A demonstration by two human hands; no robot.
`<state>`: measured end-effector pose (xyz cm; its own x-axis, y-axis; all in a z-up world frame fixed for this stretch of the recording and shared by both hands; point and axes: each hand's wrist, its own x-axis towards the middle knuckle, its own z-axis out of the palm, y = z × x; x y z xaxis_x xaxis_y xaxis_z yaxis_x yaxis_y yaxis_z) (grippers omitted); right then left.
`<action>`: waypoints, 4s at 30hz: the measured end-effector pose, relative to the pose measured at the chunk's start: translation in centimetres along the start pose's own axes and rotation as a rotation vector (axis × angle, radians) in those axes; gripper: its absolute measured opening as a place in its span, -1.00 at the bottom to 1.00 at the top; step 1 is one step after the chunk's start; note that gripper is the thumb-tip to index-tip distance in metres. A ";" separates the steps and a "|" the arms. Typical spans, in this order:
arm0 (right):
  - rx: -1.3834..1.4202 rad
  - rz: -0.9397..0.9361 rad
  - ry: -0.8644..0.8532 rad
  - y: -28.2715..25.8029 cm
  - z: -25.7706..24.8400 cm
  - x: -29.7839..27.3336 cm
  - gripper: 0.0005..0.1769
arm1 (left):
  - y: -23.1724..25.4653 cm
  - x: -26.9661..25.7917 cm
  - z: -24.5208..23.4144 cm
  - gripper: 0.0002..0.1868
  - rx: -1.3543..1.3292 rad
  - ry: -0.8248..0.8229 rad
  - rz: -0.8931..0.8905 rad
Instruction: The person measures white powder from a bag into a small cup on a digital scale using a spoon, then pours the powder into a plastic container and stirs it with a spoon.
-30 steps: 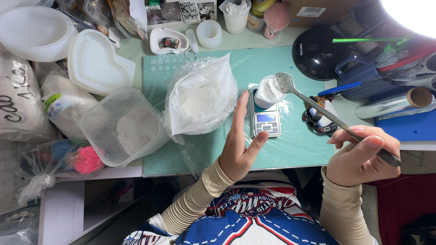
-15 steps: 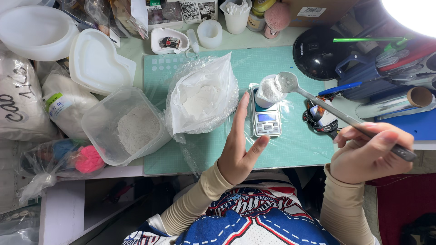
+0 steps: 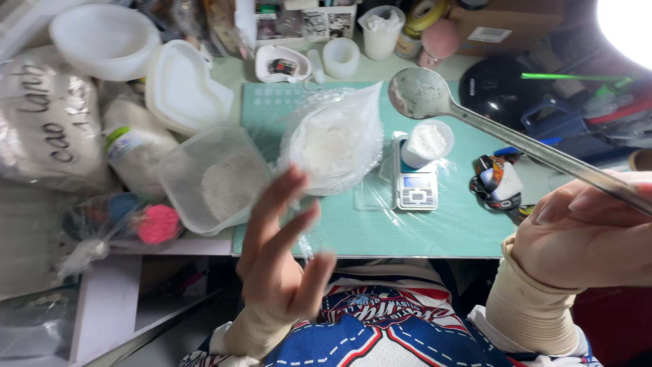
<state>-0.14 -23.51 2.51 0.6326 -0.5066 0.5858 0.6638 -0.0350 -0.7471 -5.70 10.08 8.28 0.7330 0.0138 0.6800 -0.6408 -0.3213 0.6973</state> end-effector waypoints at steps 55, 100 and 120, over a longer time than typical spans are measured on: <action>-0.244 -0.566 -0.841 -7.8 8.8 0.7 -0.70 | -3.0 3.4 -1.5 -0.44 0.342 0.055 0.076; -0.148 0.079 -0.650 -7.1 11.8 6.6 -0.61 | -0.2 1.1 -2.8 -0.67 0.436 0.318 0.135; -0.950 -0.539 -1.733 -8.0 43.5 7.2 -0.53 | -5.2 -2.2 -11.2 -0.64 0.287 0.475 -0.178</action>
<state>16.49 10.55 26.38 0.5037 0.8626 -0.0469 0.8637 -0.5040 0.0082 -6.50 22.31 5.72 0.5988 0.4931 0.6311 -0.3806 -0.5182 0.7659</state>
